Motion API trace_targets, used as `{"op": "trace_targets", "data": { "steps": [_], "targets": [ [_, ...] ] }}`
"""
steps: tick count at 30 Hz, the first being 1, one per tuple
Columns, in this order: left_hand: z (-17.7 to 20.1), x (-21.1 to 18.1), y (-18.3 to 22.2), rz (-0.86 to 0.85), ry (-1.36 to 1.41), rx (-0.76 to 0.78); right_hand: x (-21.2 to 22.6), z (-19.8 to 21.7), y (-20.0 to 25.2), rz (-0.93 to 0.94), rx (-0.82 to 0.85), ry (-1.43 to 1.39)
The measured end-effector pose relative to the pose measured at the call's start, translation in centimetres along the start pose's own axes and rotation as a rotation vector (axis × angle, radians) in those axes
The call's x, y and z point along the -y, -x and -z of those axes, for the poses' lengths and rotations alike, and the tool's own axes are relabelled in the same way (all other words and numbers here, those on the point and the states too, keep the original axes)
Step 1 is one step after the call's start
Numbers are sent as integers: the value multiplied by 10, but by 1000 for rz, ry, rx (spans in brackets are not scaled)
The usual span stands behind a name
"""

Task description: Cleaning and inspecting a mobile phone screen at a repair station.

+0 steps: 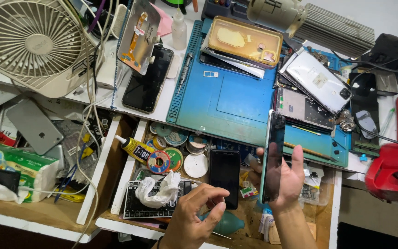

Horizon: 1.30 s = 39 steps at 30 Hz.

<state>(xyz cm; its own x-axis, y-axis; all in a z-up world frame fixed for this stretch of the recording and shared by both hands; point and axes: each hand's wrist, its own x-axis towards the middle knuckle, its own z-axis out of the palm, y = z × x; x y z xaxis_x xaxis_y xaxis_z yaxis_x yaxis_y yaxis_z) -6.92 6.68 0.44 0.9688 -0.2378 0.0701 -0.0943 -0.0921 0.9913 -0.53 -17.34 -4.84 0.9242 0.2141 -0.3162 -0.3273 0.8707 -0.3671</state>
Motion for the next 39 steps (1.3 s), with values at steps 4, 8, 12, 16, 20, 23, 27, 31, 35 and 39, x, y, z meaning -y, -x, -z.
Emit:
{"op": "trace_targets", "data": {
  "steps": [4, 8, 12, 16, 20, 23, 27, 31, 35, 39],
  "targets": [
    [14, -11, 8, -38, -3, -57, -5, -18, -23, 200, -72, 188],
    [48, -5, 15, -146, -154, -187, -14, -18, -31, 378, -88, 366],
    [92, -16, 14, -43, -411, -437, -8, 8, -27, 413, 42, 461],
    [112, -16, 12, 7, -694, -217, -8, -12, -21, 371, 76, 407],
    [101, 17, 12, 223, -990, 110, -6, -24, -16, 357, -31, 458],
    [93, 45, 17, 239, -1043, 149, -4, -19, -16, 354, -103, 501],
    [97, 24, 7, 358, -535, -111, -4, -12, -17, 312, -83, 322],
    [102, 35, -14, 346, -159, -402, -7, -19, -15, 265, 109, 210],
    [94, 21, -34, 327, -178, -412, -6, -16, -14, 196, 125, 57],
    [90, 22, -55, 268, -90, -414, -2, -19, -12, 150, 104, 118]
  ]
}}
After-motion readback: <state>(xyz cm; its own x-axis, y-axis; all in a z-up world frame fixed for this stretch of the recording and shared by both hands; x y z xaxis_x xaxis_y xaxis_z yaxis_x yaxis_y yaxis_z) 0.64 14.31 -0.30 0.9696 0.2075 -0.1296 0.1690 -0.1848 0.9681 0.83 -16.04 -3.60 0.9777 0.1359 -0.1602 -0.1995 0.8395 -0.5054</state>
